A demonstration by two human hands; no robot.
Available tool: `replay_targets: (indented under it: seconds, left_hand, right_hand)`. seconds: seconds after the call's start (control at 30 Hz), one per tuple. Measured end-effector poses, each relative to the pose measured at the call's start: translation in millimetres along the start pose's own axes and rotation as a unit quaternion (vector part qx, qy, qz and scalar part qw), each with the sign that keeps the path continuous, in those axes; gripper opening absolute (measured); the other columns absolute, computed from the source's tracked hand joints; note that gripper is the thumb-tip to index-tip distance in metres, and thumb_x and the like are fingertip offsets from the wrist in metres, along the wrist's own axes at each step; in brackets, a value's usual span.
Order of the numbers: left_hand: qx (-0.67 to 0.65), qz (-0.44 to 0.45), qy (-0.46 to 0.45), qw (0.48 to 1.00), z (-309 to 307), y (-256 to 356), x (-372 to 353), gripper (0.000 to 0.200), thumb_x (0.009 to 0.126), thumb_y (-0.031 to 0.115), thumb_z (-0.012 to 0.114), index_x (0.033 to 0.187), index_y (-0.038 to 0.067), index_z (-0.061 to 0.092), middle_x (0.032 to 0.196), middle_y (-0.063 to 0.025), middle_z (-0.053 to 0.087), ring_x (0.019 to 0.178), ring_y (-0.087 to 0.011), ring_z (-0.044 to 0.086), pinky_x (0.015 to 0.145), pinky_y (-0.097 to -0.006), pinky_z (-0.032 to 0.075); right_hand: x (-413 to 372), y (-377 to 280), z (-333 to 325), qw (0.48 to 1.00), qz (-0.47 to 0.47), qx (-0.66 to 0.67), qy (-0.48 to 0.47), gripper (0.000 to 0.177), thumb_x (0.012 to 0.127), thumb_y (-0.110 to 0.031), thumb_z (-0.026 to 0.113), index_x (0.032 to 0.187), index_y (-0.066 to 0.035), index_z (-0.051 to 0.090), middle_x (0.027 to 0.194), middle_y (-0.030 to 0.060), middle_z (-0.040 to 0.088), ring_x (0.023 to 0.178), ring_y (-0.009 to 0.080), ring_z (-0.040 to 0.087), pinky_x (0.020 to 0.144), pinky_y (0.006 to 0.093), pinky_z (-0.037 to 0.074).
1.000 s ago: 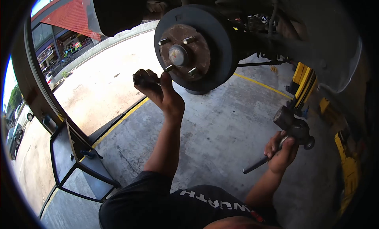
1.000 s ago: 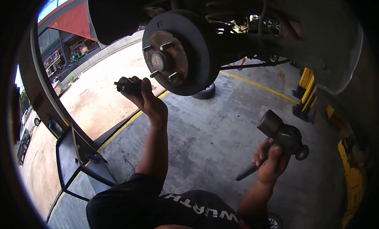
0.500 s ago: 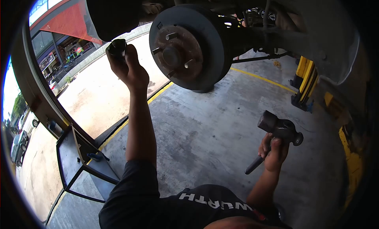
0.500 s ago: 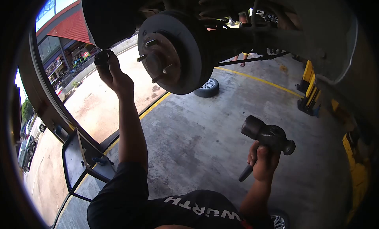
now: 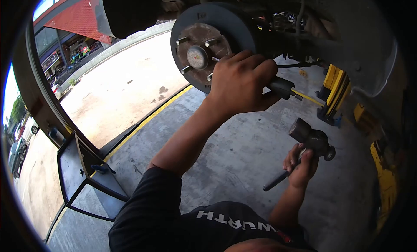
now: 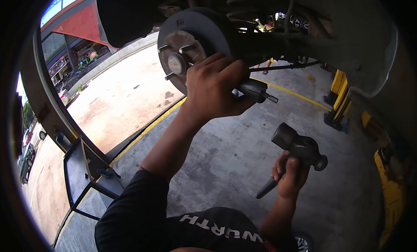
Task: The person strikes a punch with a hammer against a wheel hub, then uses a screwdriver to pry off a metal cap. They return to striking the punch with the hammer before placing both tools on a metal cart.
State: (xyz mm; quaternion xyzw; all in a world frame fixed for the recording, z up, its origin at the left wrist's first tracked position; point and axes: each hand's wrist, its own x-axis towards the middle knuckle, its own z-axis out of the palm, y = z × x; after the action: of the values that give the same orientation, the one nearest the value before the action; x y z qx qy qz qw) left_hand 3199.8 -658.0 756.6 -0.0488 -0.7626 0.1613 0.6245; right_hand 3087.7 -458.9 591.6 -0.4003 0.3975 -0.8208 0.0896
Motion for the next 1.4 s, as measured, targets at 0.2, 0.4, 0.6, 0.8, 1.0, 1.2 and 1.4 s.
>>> replay_targets:
  seconds: [0.2, 0.4, 0.6, 0.8, 1.0, 1.2, 1.4]
  left_hand:
    - [0.016, 0.000, 0.032, 0.999, -1.4, -0.2, -3.2, 0.034, 0.057, 0.034, 0.083, 0.069, 0.014, 0.058, 0.066, -0.0013, 0.058, 0.059, -0.0216, 0.059, 0.050, -0.0337, 0.045]
    - [0.015, -0.002, 0.046, 0.999, 2.0, -4.2, -4.9, 0.038, 0.059, 0.040, 0.082, 0.070, 0.015, 0.056, 0.065, -0.0004, 0.057, 0.059, -0.0199, 0.059, 0.050, -0.0339, 0.046]
    - [0.002, -0.020, 0.027, 0.999, -7.0, -2.5, -0.8, 0.041, 0.061, 0.044, 0.083, 0.070, 0.015, 0.054, 0.064, -0.0003, 0.057, 0.059, -0.0194, 0.060, 0.049, -0.0344, 0.047]
    - [0.022, -0.025, 0.008, 0.999, -6.0, -5.9, 0.0, 0.040, 0.062, 0.043, 0.083, 0.070, 0.016, 0.055, 0.060, -0.0010, 0.056, 0.054, -0.0200, 0.061, 0.046, -0.0344, 0.046]
    - [0.024, -0.014, 0.013, 1.000, -4.3, -6.5, 0.3, 0.030, 0.065, 0.034, 0.081, 0.070, 0.017, 0.056, 0.057, -0.0005, 0.055, 0.051, -0.0205, 0.060, 0.045, -0.0349, 0.045]
    - [0.036, -0.032, -0.004, 0.999, -8.7, -4.0, 5.4, 0.030, 0.066, 0.033, 0.080, 0.070, 0.016, 0.055, 0.058, -0.0011, 0.057, 0.052, -0.0216, 0.061, 0.046, -0.0354, 0.046]
    - [0.037, -0.016, 0.012, 0.999, -2.2, -8.5, -2.8, 0.031, 0.066, 0.035, 0.080, 0.071, 0.016, 0.056, 0.056, -0.0031, 0.056, 0.052, -0.0234, 0.061, 0.047, -0.0374, 0.047]
  right_hand:
    - [-2.9, 1.6, -7.2, 1.000, 0.006, -0.019, 0.005, 0.050, 0.099, -0.055, 0.056, 0.105, -0.006, 0.051, 0.064, 0.0044, 0.046, 0.041, 0.0091, 0.037, 0.041, 0.0259, 0.037]
    - [0.2, 0.4, -5.4, 0.999, 0.013, -0.038, -0.010, 0.052, 0.098, -0.057, 0.055, 0.104, -0.006, 0.051, 0.064, 0.0039, 0.046, 0.041, 0.0087, 0.037, 0.041, 0.0255, 0.038]
    - [3.4, 2.3, -0.3, 0.999, 0.013, -0.044, -0.008, 0.055, 0.097, -0.059, 0.056, 0.103, -0.006, 0.050, 0.064, 0.0039, 0.046, 0.041, 0.0088, 0.037, 0.041, 0.0250, 0.038]
    - [7.9, -3.7, 6.5, 0.998, 0.008, -0.046, -0.035, 0.055, 0.097, -0.059, 0.057, 0.104, -0.005, 0.050, 0.063, 0.0039, 0.046, 0.041, 0.0091, 0.037, 0.040, 0.0249, 0.038]
    - [21.5, -21.5, 15.2, 0.993, -0.118, 0.014, 0.018, 0.054, 0.100, -0.061, 0.048, 0.109, -0.008, 0.049, 0.061, 0.0010, 0.041, 0.040, 0.0076, 0.035, 0.040, 0.0240, 0.036]
    - [41.3, -43.9, 54.4, 0.991, -0.116, -0.064, -0.031, 0.052, 0.100, -0.060, 0.048, 0.103, -0.008, 0.047, 0.061, 0.0010, 0.039, 0.042, 0.0076, 0.033, 0.040, 0.0231, 0.034]
    - [36.8, -54.3, 46.3, 0.987, -0.134, -0.080, -0.029, 0.054, 0.099, -0.059, 0.052, 0.104, -0.006, 0.050, 0.064, 0.0026, 0.043, 0.043, 0.0063, 0.034, 0.040, 0.0228, 0.034]
